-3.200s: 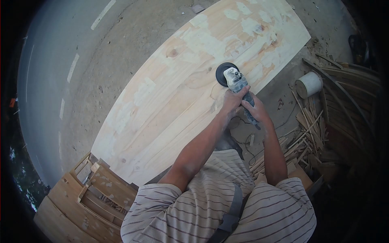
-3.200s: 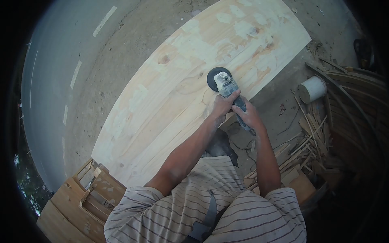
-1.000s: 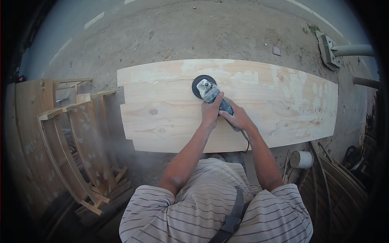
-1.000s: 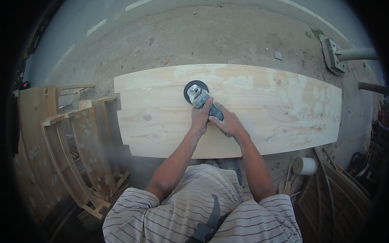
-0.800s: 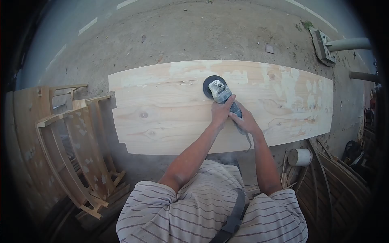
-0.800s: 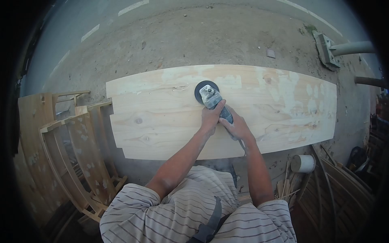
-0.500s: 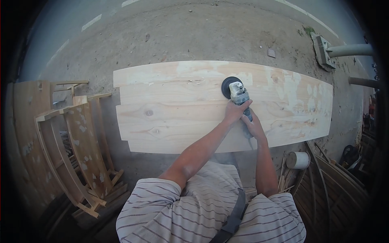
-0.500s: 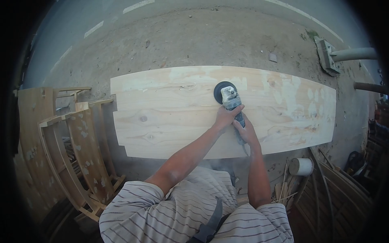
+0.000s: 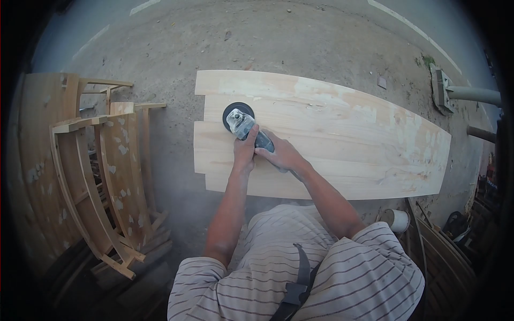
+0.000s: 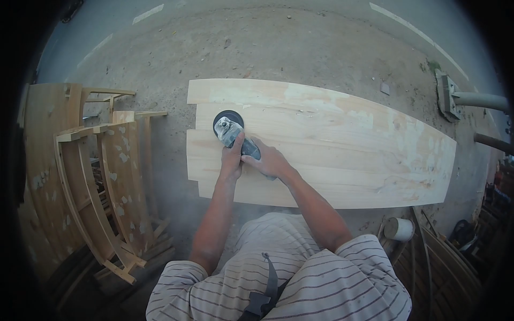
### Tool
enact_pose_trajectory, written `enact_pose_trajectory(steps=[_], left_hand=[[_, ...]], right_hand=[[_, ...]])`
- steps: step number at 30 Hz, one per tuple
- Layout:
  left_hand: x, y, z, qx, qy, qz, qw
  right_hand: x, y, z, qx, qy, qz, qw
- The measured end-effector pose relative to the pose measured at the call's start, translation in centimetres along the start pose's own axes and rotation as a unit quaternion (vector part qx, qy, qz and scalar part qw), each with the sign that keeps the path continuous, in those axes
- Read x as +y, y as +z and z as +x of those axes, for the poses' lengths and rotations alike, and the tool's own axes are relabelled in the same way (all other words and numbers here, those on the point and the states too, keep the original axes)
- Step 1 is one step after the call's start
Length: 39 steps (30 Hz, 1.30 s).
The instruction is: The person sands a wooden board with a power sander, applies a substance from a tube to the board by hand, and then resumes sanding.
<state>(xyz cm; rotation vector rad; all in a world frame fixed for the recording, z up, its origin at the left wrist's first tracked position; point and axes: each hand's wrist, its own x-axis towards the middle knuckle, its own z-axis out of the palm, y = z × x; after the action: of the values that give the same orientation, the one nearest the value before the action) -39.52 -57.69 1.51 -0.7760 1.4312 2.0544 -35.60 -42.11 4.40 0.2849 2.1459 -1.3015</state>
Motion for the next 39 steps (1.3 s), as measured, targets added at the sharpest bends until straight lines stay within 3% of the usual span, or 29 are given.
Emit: enact_pose_trajectory(steps=[5, 8, 10, 14, 19, 24, 26, 32, 34, 39], left_hand=[[2.4, -4.6, 0.8, 0.023, 0.002, -0.041, 0.999], [2.3, -3.4, 1.0, 0.010, -0.010, -0.030, 0.999], [1.1, -1.3, 0.7, -0.002, -0.010, -0.017, 1.000], [-1.9, 2.6, -1.2, -0.037, -0.035, 0.010, 0.999], [-4.5, 7.2, -2.4, -0.066, -0.086, 0.075, 0.991], [-5.2, 11.3, -2.8, -0.192, -0.056, 0.199, 0.959], [-4.7, 10.9, -2.2, -0.183, -0.049, 0.191, 0.963], [0.6, 4.4, 1.3, -0.099, -0.075, 0.109, 0.986], [2.4, 1.6, 2.6, -0.064, -0.053, 0.068, 0.994], [6.9, -3.6, 6.7, -0.030, -0.020, 0.015, 0.999]], right_hand=[[-4.4, 2.1, 2.3, -0.054, -0.014, -0.057, 0.997], [-5.0, 1.2, 1.9, -0.087, 0.070, -0.005, 0.994], [-1.9, 0.7, 0.6, 0.002, 0.020, -0.071, 0.997], [2.5, -1.0, -2.9, 0.038, 0.030, -0.042, 0.998], [5.5, -2.9, -7.4, 0.109, 0.047, 0.062, 0.991], [9.0, -2.0, -10.2, 0.191, 0.073, 0.147, 0.968], [9.3, -1.8, -9.1, 0.212, 0.052, 0.178, 0.959], [2.1, -1.6, -2.4, 0.104, 0.038, 0.119, 0.987], [-0.4, -0.7, 0.5, 0.059, 0.032, 0.051, 0.996], [-5.2, 1.5, 7.3, 0.048, -0.016, -0.014, 0.999]])
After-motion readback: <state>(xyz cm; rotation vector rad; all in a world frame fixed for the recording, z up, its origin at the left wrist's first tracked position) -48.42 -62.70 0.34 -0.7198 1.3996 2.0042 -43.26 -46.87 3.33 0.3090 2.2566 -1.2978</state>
